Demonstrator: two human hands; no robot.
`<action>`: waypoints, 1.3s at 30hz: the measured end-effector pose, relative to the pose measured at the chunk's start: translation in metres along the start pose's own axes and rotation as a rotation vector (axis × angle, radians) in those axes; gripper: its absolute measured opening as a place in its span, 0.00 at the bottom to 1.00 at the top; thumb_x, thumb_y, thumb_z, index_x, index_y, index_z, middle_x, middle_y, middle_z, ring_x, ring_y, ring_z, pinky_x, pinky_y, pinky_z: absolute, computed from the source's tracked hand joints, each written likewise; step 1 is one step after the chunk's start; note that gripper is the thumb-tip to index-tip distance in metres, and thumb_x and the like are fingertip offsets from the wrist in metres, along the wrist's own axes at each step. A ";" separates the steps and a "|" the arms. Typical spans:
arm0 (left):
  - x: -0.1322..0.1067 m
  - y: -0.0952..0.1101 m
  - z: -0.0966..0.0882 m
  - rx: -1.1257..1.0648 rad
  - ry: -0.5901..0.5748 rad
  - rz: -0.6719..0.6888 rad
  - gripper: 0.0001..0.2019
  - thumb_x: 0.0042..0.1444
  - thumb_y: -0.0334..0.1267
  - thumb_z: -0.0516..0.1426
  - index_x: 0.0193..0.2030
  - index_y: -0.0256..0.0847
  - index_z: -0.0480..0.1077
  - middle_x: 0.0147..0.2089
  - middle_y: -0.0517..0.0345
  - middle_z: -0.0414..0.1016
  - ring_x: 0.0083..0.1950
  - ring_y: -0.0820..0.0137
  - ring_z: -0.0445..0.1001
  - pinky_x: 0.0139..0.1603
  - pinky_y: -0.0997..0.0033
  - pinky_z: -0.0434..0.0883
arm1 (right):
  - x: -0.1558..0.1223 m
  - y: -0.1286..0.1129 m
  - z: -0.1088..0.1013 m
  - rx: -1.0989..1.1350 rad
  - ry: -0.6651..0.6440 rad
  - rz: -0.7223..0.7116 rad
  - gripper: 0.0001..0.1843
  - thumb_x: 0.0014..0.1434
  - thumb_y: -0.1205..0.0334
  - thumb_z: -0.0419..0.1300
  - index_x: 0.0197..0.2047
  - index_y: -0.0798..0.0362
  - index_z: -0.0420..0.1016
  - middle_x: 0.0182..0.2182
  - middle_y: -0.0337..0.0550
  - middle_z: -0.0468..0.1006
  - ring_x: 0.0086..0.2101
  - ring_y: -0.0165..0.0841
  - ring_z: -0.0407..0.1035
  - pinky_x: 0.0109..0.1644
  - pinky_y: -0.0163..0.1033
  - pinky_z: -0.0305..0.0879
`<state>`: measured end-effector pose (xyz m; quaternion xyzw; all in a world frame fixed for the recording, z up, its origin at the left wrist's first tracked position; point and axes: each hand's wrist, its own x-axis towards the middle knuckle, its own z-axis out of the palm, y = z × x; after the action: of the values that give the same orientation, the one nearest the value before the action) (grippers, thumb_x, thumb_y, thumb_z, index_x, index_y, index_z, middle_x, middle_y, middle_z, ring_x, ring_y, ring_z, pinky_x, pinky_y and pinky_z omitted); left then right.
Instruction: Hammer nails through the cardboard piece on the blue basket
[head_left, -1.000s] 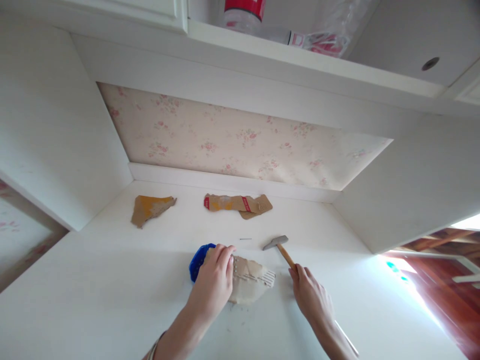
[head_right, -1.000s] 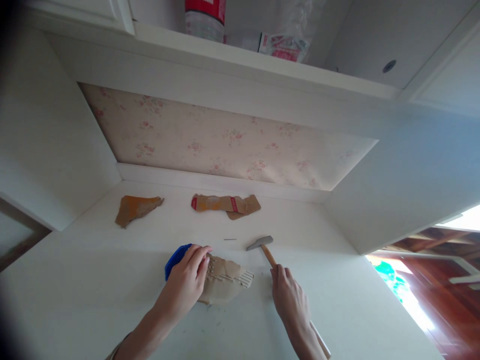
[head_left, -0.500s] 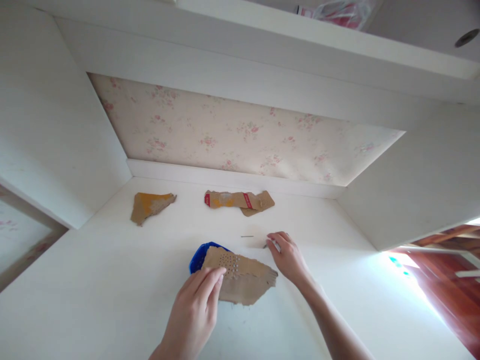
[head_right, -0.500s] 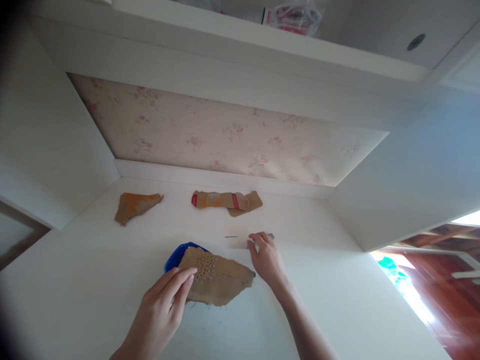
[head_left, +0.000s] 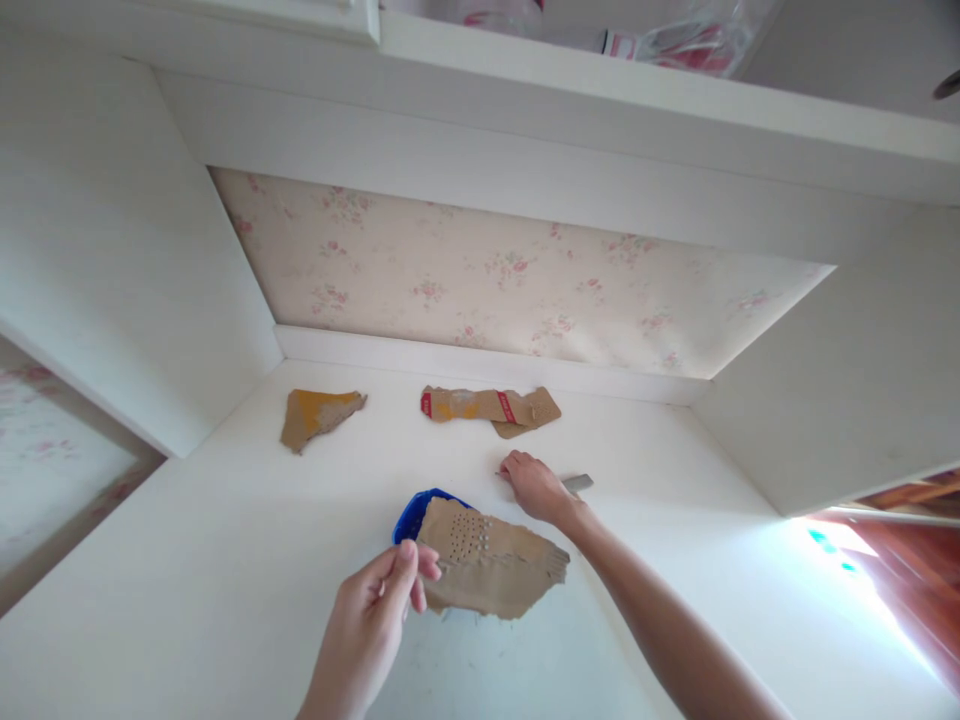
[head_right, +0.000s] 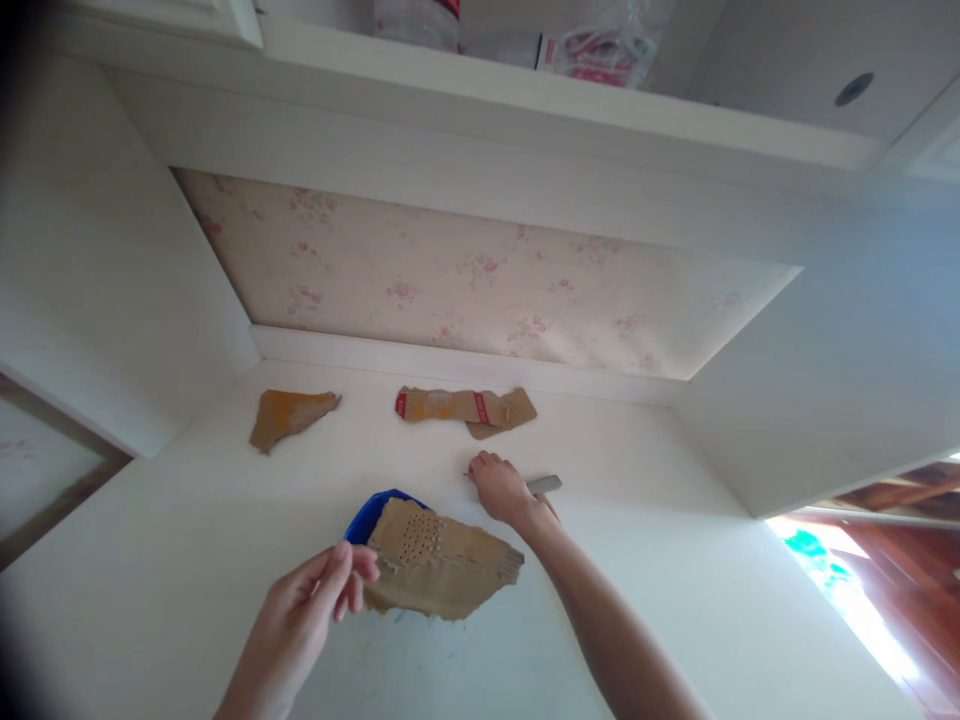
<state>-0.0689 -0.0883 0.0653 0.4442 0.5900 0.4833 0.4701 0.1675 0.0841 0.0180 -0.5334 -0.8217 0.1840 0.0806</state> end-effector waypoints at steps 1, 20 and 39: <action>0.001 0.004 0.001 -0.114 -0.004 -0.067 0.27 0.59 0.61 0.54 0.36 0.36 0.78 0.30 0.51 0.78 0.24 0.70 0.70 0.24 0.73 0.66 | -0.002 -0.002 -0.002 0.046 0.034 0.016 0.13 0.66 0.57 0.60 0.50 0.54 0.73 0.48 0.45 0.76 0.44 0.37 0.73 0.48 0.49 0.72; 0.017 0.003 0.022 0.085 -0.113 0.096 0.15 0.59 0.48 0.59 0.48 0.43 0.77 0.47 0.52 0.81 0.47 0.62 0.79 0.50 0.65 0.75 | -0.102 -0.073 -0.015 0.755 0.372 0.125 0.09 0.65 0.54 0.56 0.41 0.50 0.72 0.34 0.42 0.82 0.35 0.35 0.77 0.40 0.36 0.72; 0.015 -0.013 0.034 0.628 -0.155 0.625 0.09 0.64 0.31 0.53 0.44 0.44 0.74 0.44 0.56 0.80 0.47 0.64 0.76 0.52 0.60 0.74 | -0.095 -0.077 -0.008 0.535 0.334 -0.023 0.07 0.68 0.62 0.53 0.38 0.48 0.72 0.31 0.36 0.78 0.32 0.31 0.71 0.38 0.33 0.63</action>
<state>-0.0388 -0.0705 0.0470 0.7572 0.5087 0.3648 0.1865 0.1447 -0.0285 0.0616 -0.5067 -0.7255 0.3025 0.3541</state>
